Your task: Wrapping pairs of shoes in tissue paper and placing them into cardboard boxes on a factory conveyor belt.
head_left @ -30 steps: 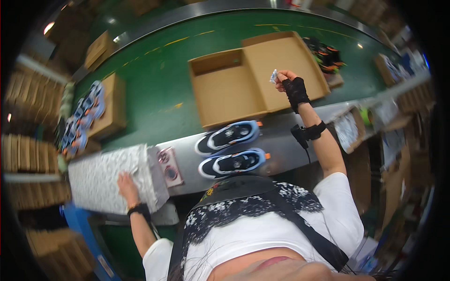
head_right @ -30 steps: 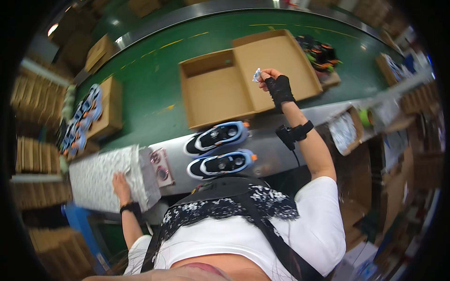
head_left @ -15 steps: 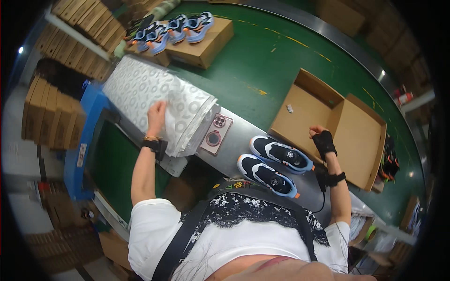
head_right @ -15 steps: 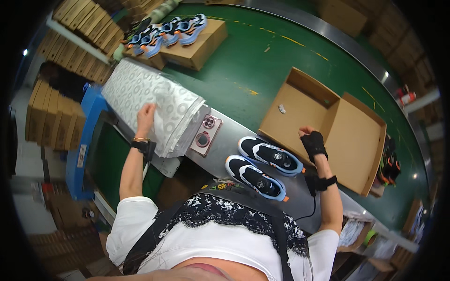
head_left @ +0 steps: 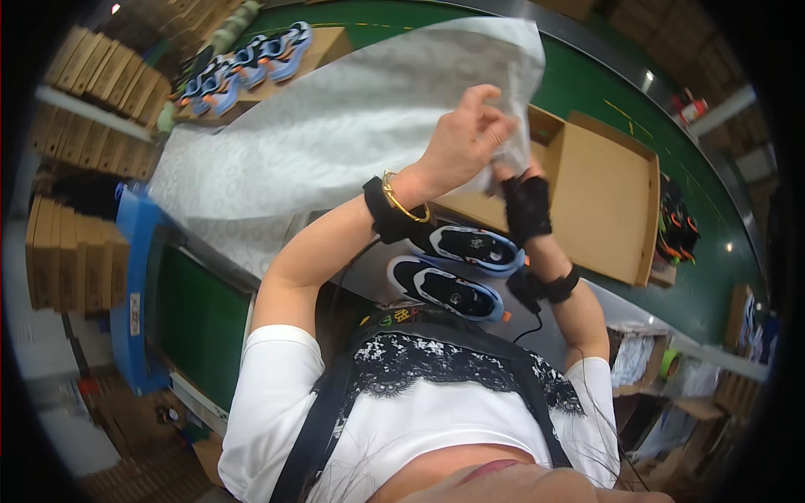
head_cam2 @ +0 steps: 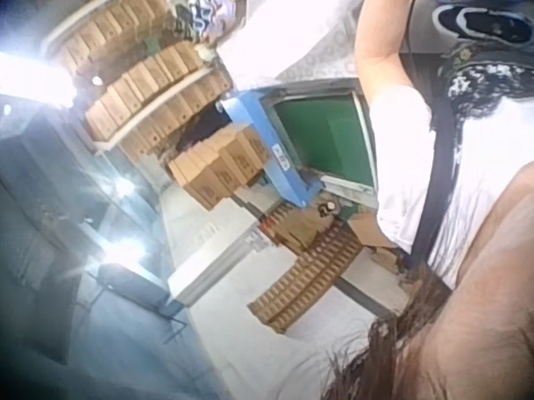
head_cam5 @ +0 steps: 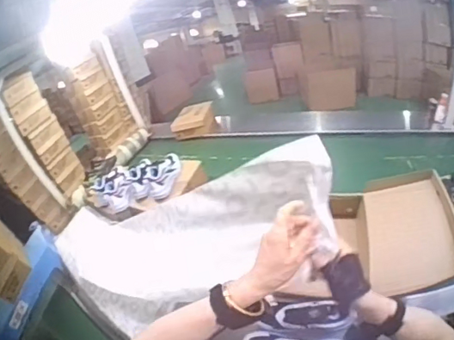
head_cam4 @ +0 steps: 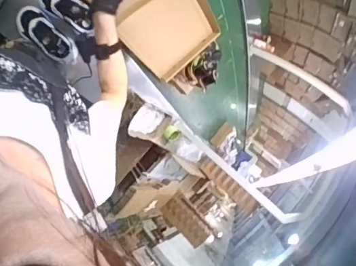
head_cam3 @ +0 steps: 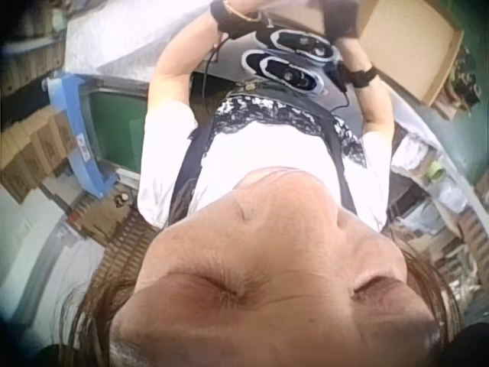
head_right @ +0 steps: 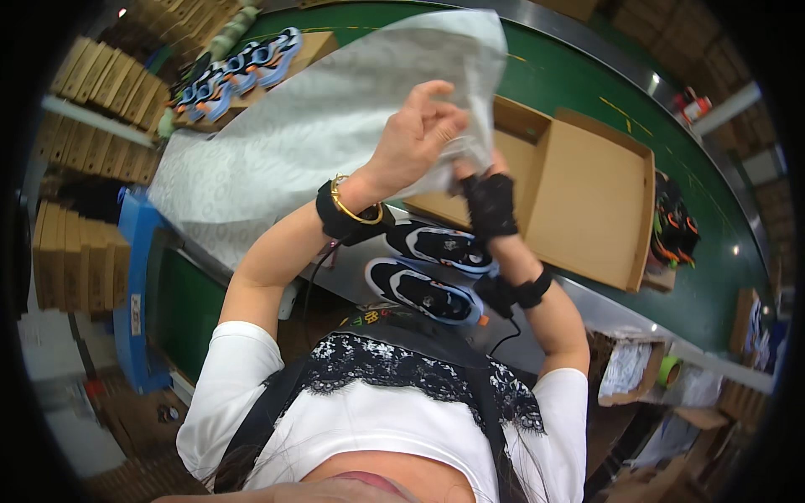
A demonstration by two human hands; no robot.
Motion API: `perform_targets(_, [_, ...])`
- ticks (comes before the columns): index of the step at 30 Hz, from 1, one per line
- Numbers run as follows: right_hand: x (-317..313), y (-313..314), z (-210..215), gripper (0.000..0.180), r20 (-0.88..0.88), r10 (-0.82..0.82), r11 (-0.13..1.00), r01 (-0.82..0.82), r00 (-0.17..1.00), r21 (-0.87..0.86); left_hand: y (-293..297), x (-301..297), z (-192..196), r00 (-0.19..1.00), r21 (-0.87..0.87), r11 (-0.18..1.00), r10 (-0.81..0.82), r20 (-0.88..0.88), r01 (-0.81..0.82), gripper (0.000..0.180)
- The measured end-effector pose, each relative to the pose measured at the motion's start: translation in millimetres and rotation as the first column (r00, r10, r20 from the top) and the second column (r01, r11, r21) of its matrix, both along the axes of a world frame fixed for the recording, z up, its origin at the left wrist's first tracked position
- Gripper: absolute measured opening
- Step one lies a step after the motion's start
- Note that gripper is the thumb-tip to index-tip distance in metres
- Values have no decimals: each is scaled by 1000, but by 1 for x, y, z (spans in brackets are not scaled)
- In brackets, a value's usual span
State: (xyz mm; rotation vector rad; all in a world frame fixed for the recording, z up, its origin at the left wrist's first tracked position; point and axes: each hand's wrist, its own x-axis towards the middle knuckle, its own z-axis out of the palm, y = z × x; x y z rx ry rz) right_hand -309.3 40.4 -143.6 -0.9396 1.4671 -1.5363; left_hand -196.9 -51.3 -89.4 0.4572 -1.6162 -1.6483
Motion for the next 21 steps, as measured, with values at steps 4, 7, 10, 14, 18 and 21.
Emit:
perform_targets(4, [-137, 42, -29, 54, -212, -636, 755, 655, 742, 27, -1, -15, -30, 894, -868, 496, 388, 226, 4, 46])
perform_targets(7, [-235, 125, -32, 52, -255, -856, 469, 883, 450, -15, -14, 1, -74, 671, -826, 467, 506, 541, 314, 61])
perform_targets(10, [-263, 203, -17, 50, -482, -875, 260, 884, 46, -388, -30, 20, -117, 503, -781, 485, 597, 624, 393, 66])
perform_targets(14, [-275, 273, 3, 44, -808, -571, 316, 869, -145, -380, -65, 37, -154, 298, -553, 830, 512, 806, 69, 74])
perform_targets(18, [-290, 302, 5, 51, -991, -61, 287, 949, -122, -135, -113, 45, -200, 571, 161, 926, 68, 818, -341, 83])
perform_targets(21, [-215, 238, 44, 53, -854, 257, 260, 883, -453, -390, -102, 38, -207, 888, 686, 667, -80, 452, -289, 63])
